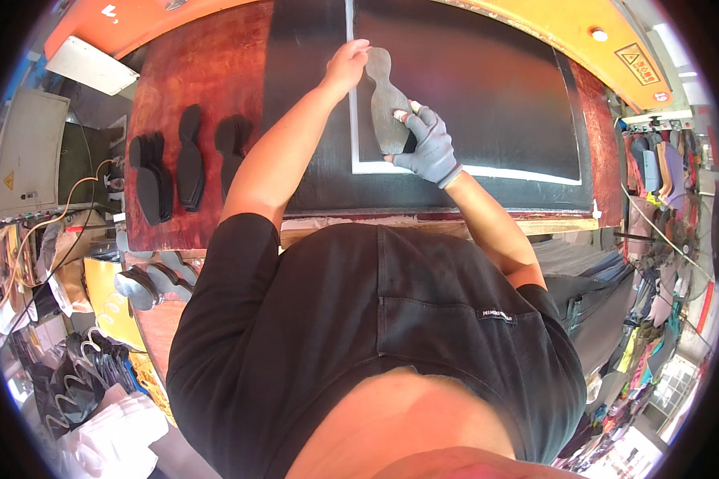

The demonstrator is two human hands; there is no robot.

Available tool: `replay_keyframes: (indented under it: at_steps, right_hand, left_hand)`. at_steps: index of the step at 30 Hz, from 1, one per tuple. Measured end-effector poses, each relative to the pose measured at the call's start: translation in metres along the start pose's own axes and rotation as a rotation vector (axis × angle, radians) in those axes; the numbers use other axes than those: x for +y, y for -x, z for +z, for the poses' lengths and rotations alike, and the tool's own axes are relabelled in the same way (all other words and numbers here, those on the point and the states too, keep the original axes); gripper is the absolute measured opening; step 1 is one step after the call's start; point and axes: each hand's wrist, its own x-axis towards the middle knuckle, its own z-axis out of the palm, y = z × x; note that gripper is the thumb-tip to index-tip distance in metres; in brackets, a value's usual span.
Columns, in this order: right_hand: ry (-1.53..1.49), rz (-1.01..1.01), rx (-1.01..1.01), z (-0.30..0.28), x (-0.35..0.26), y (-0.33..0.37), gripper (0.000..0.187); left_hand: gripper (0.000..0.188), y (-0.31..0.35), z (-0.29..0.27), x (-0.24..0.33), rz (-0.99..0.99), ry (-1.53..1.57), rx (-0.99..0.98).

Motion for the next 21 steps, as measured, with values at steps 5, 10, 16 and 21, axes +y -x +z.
replay_keyframes:
  at_steps: [5, 10, 16, 21]
  right_hand:
    - [0.009, -0.046, 0.023, 0.002, -0.002, 0.0, 0.08]
    - [0.05, -0.066, 0.028, 0.002, -0.002, -0.001, 0.08]
    - [0.09, -0.121, 0.12, -0.005, -0.002, 0.014, 0.073]
    - [0.082, 0.014, 0.144, -0.054, 0.02, 0.103, 0.042]
  left_hand:
    - [0.038, 0.0, 0.0, 0.005, -0.05, -0.015, 0.006]
    - [0.037, 0.001, -0.001, 0.01, -0.055, -0.006, -0.005]
    - [0.036, 0.014, -0.01, 0.005, 0.049, -0.052, 0.042]
    - [0.037, 0.119, -0.048, 0.011, 0.135, -0.329, 0.081]
